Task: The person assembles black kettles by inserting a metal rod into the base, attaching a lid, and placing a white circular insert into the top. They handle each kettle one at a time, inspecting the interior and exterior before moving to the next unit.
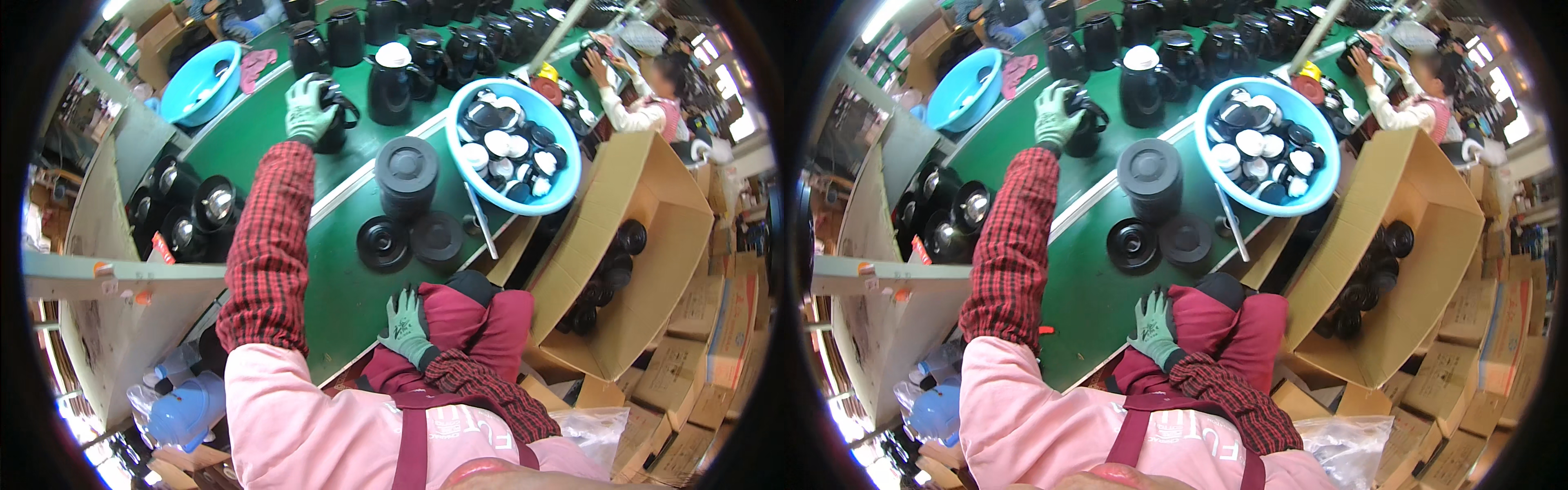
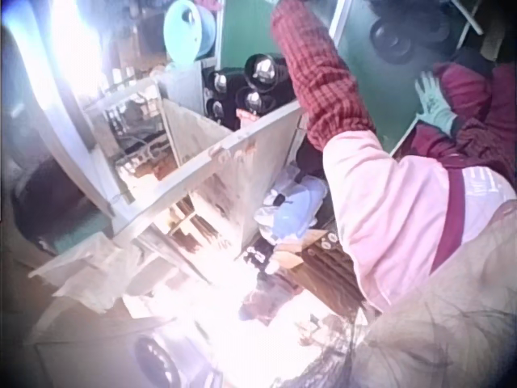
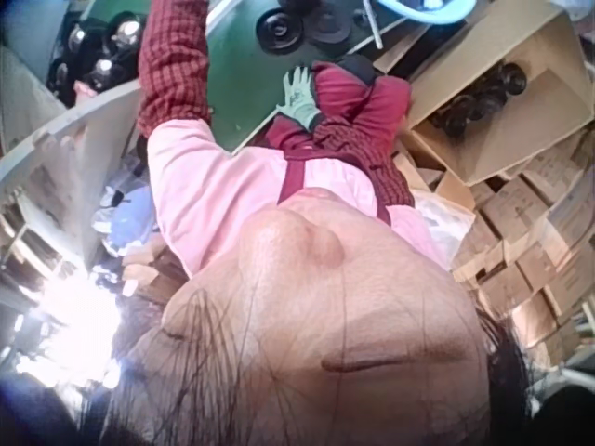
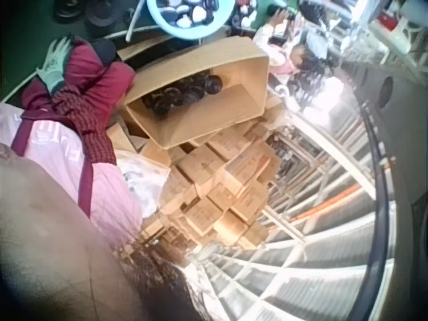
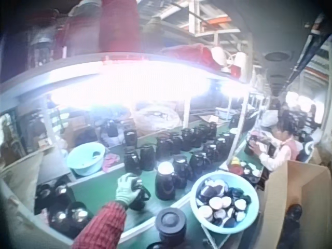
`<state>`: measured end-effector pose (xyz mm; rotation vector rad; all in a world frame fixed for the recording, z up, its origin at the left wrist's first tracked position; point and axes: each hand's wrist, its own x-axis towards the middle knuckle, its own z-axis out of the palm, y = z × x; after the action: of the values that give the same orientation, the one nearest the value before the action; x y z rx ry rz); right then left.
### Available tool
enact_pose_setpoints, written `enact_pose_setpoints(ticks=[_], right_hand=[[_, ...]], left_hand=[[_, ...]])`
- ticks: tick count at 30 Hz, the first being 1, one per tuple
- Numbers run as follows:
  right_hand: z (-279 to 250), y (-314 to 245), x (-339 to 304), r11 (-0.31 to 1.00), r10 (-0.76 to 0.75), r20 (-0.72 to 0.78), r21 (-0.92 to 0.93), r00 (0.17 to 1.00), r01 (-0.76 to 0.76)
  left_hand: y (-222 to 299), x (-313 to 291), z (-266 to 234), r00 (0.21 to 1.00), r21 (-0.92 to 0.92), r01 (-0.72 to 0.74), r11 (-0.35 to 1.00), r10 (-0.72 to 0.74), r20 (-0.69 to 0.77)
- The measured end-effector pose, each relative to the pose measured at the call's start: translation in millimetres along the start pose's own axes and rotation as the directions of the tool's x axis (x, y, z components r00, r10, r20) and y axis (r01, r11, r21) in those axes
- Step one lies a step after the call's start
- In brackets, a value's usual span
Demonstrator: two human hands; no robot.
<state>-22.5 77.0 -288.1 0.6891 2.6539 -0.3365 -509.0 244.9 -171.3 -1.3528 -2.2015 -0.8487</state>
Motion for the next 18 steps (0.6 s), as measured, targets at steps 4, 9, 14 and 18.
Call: enact_pose_setpoints(ticks=[4,9,14,18], right_hand=[[-4.0,0.1,0.0,0.999,0.016,-0.001,0.030,1.000,-0.016],[-4.0,-2.0,-2.5,1.000,0.014,-0.007,0.005,1.000,-0.014],[4.8,-0.3,-8.1,0.997,0.031,-0.021,0.067,0.999,-0.030],[-1.3,-3.7,-2.8,0.999,0.015,-0.021,0.030,1.000,-0.014]], left_hand=[[-2.4,3.9,5.5,0.998,-0.044,0.037,0.998,-0.040,-0.058],[13.0,-44.9,-43.2,0.973,0.099,0.214,0.972,-0.203,-0.113],[34.8,-155.3,-142.4,0.965,0.309,0.244,0.919,-0.199,-0.170],[-25.0,-224.4,-181.4,0.804,0.635,0.472,0.612,-0.594,-0.024]])
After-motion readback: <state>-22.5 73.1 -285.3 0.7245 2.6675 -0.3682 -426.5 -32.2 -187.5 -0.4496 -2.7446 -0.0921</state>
